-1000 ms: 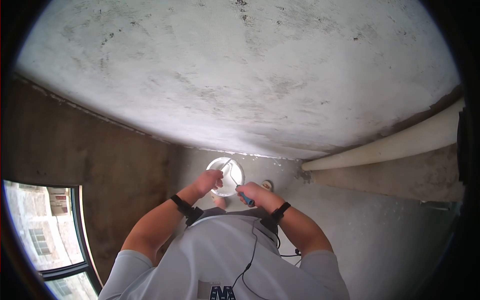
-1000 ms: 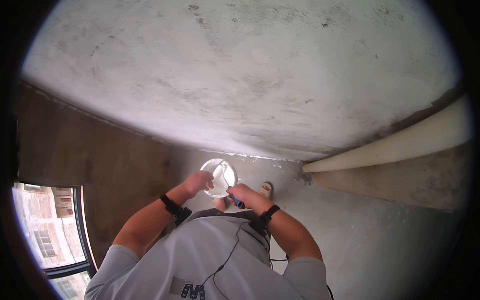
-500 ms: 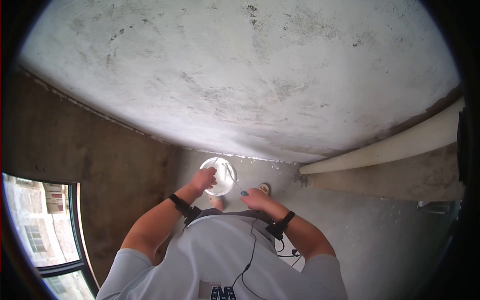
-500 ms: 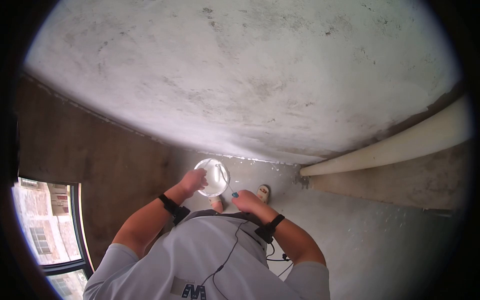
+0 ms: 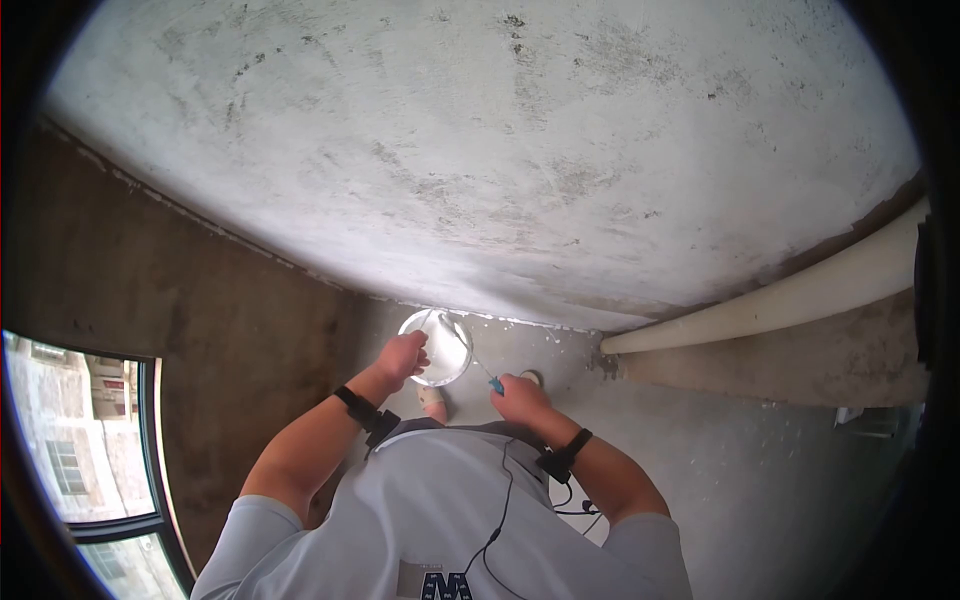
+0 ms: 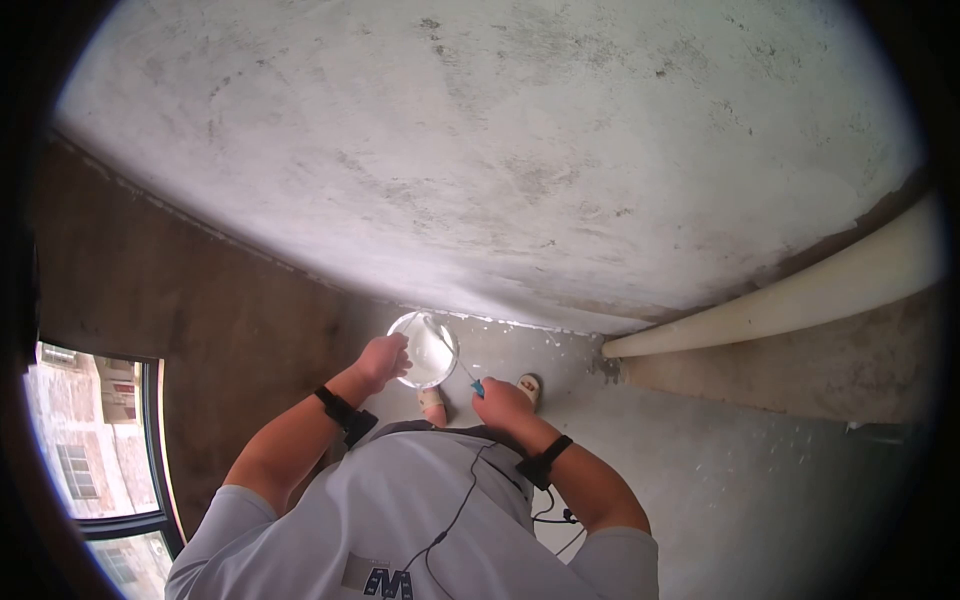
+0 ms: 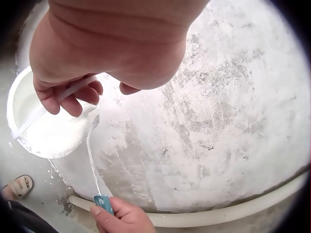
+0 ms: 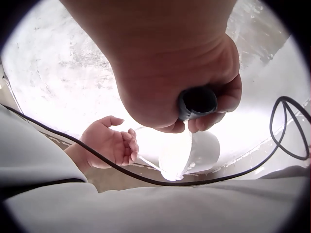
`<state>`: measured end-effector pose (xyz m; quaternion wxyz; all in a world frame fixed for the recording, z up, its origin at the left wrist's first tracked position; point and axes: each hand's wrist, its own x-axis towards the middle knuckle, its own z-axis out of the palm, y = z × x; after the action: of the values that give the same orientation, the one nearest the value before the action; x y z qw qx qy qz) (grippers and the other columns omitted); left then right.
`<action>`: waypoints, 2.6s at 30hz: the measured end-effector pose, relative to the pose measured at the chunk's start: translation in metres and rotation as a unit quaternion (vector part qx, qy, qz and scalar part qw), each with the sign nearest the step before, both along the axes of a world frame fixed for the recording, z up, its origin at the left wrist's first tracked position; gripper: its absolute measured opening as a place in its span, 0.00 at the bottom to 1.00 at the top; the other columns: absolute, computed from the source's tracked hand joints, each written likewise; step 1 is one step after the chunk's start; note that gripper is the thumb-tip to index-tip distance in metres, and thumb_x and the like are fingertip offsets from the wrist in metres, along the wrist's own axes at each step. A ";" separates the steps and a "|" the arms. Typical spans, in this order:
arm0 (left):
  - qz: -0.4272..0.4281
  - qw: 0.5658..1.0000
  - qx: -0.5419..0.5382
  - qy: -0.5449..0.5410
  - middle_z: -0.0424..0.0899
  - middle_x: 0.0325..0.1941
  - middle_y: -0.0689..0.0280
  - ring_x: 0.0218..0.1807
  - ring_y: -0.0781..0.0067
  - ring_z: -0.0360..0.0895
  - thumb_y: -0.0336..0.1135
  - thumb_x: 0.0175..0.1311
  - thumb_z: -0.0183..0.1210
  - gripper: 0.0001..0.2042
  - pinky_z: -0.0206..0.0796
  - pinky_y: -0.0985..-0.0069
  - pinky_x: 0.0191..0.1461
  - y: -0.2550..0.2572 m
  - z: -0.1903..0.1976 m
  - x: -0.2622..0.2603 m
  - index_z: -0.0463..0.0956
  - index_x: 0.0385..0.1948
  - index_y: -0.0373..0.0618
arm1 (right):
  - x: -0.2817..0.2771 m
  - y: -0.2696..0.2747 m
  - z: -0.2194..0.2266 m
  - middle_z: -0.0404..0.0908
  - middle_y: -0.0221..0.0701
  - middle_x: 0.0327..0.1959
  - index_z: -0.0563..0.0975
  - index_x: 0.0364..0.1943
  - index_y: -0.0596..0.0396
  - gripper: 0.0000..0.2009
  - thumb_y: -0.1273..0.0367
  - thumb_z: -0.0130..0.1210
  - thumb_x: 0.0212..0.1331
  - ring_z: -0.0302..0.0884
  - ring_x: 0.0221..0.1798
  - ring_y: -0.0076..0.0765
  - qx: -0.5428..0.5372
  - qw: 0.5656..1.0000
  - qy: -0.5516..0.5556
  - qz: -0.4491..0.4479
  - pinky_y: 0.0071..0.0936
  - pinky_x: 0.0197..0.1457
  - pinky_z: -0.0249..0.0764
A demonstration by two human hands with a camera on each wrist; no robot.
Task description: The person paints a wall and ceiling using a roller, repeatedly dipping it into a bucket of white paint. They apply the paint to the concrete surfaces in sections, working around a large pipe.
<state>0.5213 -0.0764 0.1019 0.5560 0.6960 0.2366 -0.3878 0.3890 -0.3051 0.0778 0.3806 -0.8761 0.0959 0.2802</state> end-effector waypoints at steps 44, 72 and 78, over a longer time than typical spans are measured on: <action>-0.029 0.997 0.018 -0.068 0.76 0.28 0.60 0.30 0.67 0.77 0.40 0.63 0.53 0.13 0.71 0.71 0.33 -0.009 0.008 0.007 0.74 0.31 0.36 | -0.001 -0.004 0.002 0.81 0.46 0.34 0.76 0.38 0.55 0.17 0.56 0.48 0.60 0.79 0.40 0.56 -0.011 0.999 -0.029 0.005 0.47 0.44 0.73; -0.018 0.998 0.030 -0.060 0.74 0.25 0.64 0.27 0.70 0.74 0.40 0.63 0.53 0.12 0.68 0.74 0.30 -0.002 0.006 0.005 0.73 0.30 0.39 | -0.007 -0.012 -0.015 0.82 0.44 0.33 0.78 0.35 0.54 0.16 0.56 0.49 0.59 0.80 0.40 0.55 -0.007 0.999 -0.042 0.021 0.47 0.44 0.74; -0.019 0.998 0.037 -0.057 0.74 0.25 0.64 0.26 0.71 0.73 0.40 0.62 0.53 0.12 0.67 0.74 0.29 0.002 0.004 0.003 0.73 0.30 0.40 | -0.012 -0.016 -0.028 0.82 0.42 0.30 0.77 0.33 0.54 0.15 0.56 0.49 0.59 0.80 0.36 0.51 -0.007 0.999 -0.047 0.002 0.44 0.43 0.74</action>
<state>0.5243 -0.0745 0.1061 0.5348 0.7415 0.2055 -0.3492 0.3771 -0.3212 0.0500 0.3780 -0.8911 0.0782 0.2385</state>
